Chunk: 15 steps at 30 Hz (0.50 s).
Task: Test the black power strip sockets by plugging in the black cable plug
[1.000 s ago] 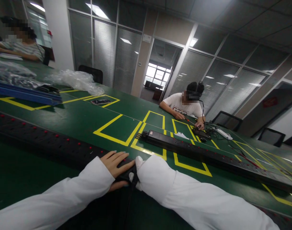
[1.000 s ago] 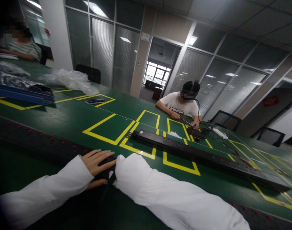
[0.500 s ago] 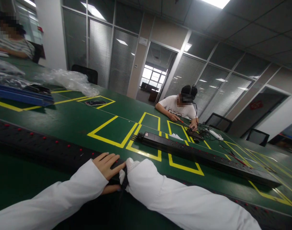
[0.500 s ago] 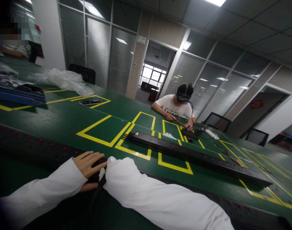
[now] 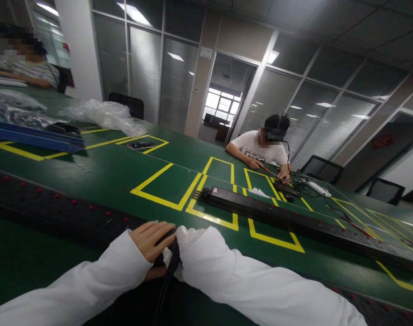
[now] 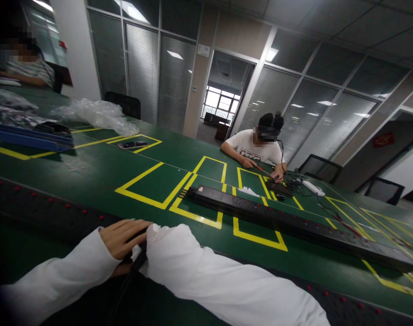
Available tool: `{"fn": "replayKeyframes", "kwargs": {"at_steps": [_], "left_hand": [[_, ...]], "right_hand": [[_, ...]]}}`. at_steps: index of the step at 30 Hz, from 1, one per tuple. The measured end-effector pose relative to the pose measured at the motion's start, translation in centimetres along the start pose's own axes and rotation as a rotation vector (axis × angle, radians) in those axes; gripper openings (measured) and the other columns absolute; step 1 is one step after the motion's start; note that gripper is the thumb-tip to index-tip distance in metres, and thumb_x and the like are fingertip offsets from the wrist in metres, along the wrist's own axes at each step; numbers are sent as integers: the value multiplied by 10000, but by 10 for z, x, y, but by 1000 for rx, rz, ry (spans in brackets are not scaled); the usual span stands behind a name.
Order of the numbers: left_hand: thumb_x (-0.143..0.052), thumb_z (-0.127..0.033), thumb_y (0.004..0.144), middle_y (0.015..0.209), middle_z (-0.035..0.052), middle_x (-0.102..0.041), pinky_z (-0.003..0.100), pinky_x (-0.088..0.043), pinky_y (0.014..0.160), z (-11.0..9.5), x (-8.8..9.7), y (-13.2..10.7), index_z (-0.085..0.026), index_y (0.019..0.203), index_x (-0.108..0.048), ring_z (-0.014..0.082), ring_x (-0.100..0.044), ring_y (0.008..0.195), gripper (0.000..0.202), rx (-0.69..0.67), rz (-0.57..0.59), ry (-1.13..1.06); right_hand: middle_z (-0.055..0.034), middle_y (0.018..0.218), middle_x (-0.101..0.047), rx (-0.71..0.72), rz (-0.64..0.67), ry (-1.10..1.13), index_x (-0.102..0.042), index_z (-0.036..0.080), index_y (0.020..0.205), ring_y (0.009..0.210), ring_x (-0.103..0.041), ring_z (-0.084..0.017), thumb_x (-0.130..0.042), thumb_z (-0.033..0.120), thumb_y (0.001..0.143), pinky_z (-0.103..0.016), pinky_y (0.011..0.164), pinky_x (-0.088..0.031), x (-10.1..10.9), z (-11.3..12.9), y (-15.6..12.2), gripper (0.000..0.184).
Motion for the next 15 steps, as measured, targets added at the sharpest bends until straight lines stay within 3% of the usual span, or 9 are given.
{"fn": "replayKeyframes", "kwargs": {"at_steps": [15], "left_hand": [[-593, -328, 694, 1210, 170, -577, 445, -435, 905, -3, 11, -2, -128, 1206, -529, 314, -551, 1079, 553, -46, -152, -35]], "right_hand": [[-78, 1099, -566, -1, 109, 55, -526, 140, 1163, 913, -585, -169, -513, 345, 906, -358, 774, -508, 4, 0, 3, 329]]}}
Point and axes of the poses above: each hand's wrist, its own y-axis towards the middle knuckle, its own x-axis out of the back of the hand, z = x × y, the point moved 7 cm from there along y, towards the middle knuckle
